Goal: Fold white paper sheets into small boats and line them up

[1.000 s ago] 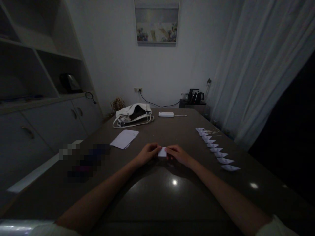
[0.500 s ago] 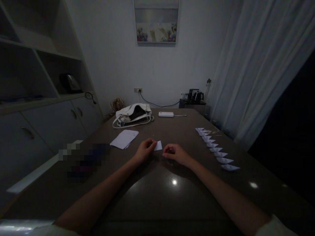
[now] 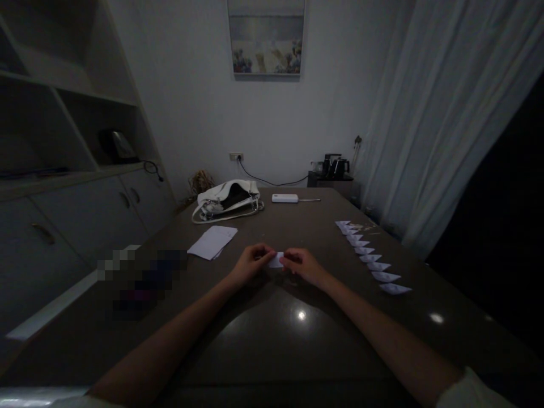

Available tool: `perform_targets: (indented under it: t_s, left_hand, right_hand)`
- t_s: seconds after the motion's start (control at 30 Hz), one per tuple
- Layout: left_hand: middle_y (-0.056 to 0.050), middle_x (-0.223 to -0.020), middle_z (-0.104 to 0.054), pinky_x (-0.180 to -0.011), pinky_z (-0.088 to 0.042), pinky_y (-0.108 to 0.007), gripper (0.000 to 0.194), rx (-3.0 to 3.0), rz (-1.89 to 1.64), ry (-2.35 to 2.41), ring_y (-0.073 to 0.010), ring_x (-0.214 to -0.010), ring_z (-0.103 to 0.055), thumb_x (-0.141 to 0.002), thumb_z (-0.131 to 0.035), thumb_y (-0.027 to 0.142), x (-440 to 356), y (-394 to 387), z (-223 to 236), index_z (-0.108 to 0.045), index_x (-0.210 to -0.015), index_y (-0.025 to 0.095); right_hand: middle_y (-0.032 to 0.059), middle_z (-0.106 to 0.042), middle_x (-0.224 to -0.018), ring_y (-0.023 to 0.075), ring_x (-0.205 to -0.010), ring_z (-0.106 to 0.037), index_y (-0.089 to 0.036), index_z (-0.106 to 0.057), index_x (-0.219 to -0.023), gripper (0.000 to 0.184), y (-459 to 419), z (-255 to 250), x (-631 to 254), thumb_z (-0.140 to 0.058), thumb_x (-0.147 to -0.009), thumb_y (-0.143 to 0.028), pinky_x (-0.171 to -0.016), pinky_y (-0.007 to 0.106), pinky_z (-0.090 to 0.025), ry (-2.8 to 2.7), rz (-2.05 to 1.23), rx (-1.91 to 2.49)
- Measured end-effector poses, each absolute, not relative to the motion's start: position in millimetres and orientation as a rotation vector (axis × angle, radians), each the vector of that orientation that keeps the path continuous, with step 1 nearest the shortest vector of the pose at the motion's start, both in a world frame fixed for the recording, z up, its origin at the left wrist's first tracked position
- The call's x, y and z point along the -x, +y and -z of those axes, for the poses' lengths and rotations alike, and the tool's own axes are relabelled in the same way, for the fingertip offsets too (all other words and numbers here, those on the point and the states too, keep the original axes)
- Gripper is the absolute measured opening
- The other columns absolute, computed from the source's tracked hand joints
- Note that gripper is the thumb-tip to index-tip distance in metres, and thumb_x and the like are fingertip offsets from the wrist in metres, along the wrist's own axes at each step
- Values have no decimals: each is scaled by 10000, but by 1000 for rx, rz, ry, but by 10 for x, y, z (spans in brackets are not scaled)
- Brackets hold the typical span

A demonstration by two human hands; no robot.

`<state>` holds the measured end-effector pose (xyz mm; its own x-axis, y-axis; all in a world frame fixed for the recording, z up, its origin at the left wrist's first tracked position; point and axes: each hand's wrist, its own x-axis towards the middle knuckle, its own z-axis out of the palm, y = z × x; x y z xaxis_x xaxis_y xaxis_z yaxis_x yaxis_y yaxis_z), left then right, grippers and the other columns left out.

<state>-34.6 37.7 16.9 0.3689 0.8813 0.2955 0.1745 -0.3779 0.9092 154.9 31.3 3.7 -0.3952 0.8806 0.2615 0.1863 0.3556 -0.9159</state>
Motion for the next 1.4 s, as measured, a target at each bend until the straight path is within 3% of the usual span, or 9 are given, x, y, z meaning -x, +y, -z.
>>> perform_targets:
  t_s: [0.3,0.5,0.67,0.77,1.0,1.17,1.4]
  left_hand:
    - [-54,-793,-631,-620,-442,-238,357,-1927,-930,884,-149,-685,-574,-790,-594,460,339,356,-94,-615,-871,113]
    - [-38,-761,-612,-600,-434,-231,314,-1968,-1003,917,-140,-663,-559,-805,-589,431,333,348,-109,-599,-828,118]
    - [-36,-763,-609,-629,-450,-235,283,-1995,-1181,971,-147,-701,-569,-816,-586,415,358,355,-124,-599,-817,132]
    - [-45,-795,-614,-640,-465,-236,261,-2078,-1205,959,-150,-726,-577,-799,-616,396,372,347,-136,-620,-825,136]
    - [-101,-1016,-616,-793,-502,-289,260,-1940,-1168,787,-197,-944,-600,-776,-651,376,384,403,-104,-666,-862,131]
    - [-114,-999,-668,-813,-499,-335,355,-1781,-1038,791,-209,-884,-637,-755,-675,371,406,449,-78,-641,-996,112]
    - [-107,-945,-690,-786,-494,-318,278,-1917,-1052,815,-208,-848,-642,-746,-692,309,428,432,-138,-678,-941,110]
  right_hand:
    - [-19,-489,-602,100,-535,-429,-163,-575,-672,346,307,-61,-1554,-591,-762,-497,-510,221,-332,-1828,-1019,884]
    - [-33,-472,-570,82,-482,-430,-162,-542,-657,375,280,-58,-1537,-549,-794,-511,-471,205,-332,-1808,-1049,861]
    - [21,-625,-674,105,-446,-555,-158,-554,-902,430,294,-20,-1514,-522,-788,-571,-390,197,-371,-1628,-1332,946]
    - [42,-659,-786,119,-540,-614,-159,-576,-983,415,290,-38,-1514,-629,-740,-490,-432,197,-423,-1554,-1372,935]
    - [45,-674,-874,159,-765,-633,-166,-636,-886,266,279,-101,-1545,-669,-715,-368,-600,245,-488,-1464,-1269,899]
    - [37,-671,-836,148,-732,-621,-162,-639,-840,242,306,-70,-1552,-688,-690,-346,-608,245,-477,-1465,-1242,908]
    - [42,-673,-844,148,-713,-621,-169,-618,-905,298,318,-77,-1558,-695,-698,-369,-598,249,-469,-1498,-1252,866]
